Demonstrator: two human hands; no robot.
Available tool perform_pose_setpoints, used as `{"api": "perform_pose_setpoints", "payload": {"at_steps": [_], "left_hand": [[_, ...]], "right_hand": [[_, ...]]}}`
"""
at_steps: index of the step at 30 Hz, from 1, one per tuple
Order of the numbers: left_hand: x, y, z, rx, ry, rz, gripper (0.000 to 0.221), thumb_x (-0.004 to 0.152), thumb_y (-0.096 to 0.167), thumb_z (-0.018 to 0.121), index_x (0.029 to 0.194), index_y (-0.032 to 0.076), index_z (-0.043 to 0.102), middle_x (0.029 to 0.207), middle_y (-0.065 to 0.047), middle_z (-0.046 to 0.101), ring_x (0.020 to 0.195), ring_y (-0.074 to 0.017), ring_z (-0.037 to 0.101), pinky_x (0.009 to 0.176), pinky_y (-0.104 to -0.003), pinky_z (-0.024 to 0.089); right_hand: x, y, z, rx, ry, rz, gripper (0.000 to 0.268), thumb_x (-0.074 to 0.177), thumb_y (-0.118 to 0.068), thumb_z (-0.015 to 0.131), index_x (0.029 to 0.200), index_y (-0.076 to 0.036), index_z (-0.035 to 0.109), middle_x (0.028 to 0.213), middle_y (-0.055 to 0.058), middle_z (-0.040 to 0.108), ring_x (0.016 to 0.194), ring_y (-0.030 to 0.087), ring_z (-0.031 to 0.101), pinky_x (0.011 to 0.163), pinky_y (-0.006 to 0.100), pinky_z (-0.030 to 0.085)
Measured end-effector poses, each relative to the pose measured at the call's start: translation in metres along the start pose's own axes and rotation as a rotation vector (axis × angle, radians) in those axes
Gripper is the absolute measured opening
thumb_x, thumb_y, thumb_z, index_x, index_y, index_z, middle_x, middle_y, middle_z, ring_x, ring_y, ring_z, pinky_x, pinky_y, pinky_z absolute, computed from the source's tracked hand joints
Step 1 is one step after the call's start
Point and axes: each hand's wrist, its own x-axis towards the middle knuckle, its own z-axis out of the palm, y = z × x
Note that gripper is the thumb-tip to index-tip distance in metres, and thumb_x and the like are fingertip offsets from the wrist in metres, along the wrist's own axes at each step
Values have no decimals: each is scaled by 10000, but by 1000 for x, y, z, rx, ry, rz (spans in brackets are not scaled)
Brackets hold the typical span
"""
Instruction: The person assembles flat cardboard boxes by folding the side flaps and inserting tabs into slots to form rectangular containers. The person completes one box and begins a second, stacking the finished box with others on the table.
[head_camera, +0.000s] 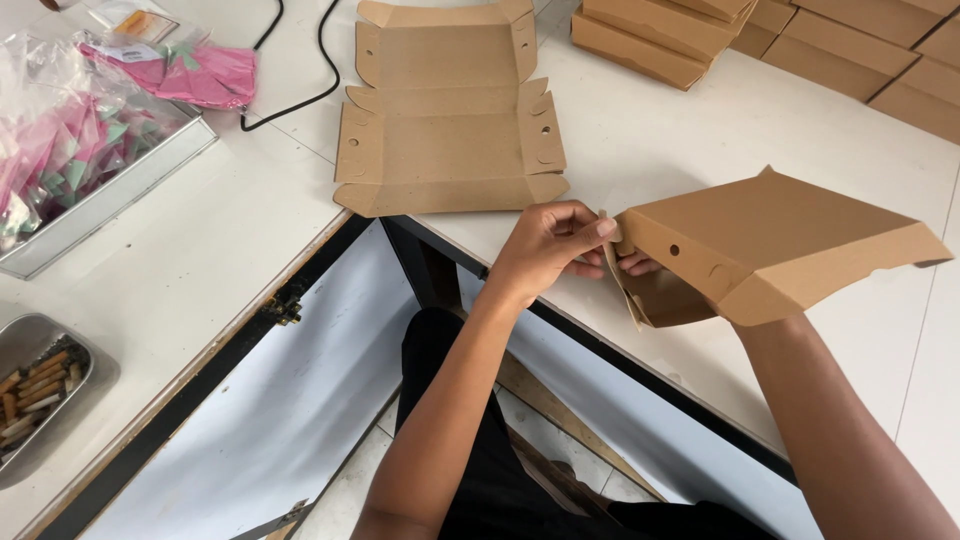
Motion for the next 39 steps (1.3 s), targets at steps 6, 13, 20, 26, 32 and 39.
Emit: {"api": "perform_pose_setpoints", "payload": {"at_steps": [6,13,20,26,32,39], "left_hand": [[-7,13,7,22,18,-51,242,840,187,798,769,-26,707,661,-162,684,605,-182,700,565,-346,678],[-7,3,10,74,92,-7,229,810,143,782,722,-48,691,613,-184,677,536,-165,686,491,-301,648],[-12,11,6,-18,13,-4,233,826,149,793,728,-40,699,641,-191,696,554,-174,705,495,-297,653],[-8,4,2,-56,-48,25,225,880,144,771,757,-31,701,669,-175,688,611,-193,721,538,-307,667],[-9,3,2,-38,-44,38,230,911,127,746,766,-42,690,671,-181,674,618,-203,724,547,-319,674],[-12,10,2,25,-102,17,274,872,207,799,764,-19,687,669,-159,671,611,-169,708,518,-297,666]], "right_hand": [[6,-1,-1,26,-20,-1,208,943,-54,696,1102,57,623,937,187,696,772,246,738,707,333,648],[6,4,-4,43,-37,12,204,939,-54,699,1097,52,627,923,180,692,760,238,732,692,327,644],[8,10,-7,66,-51,26,200,934,-54,704,1091,46,632,905,171,687,744,227,724,673,319,638],[8,16,-16,85,-61,39,196,930,-54,707,1086,41,636,891,164,683,731,219,718,658,312,634],[9,20,-16,105,-68,56,193,926,-54,710,1081,36,639,877,157,680,719,211,711,643,306,629],[8,24,-21,127,-83,63,189,920,-54,715,1075,30,644,859,148,675,703,200,703,624,298,624]]}}
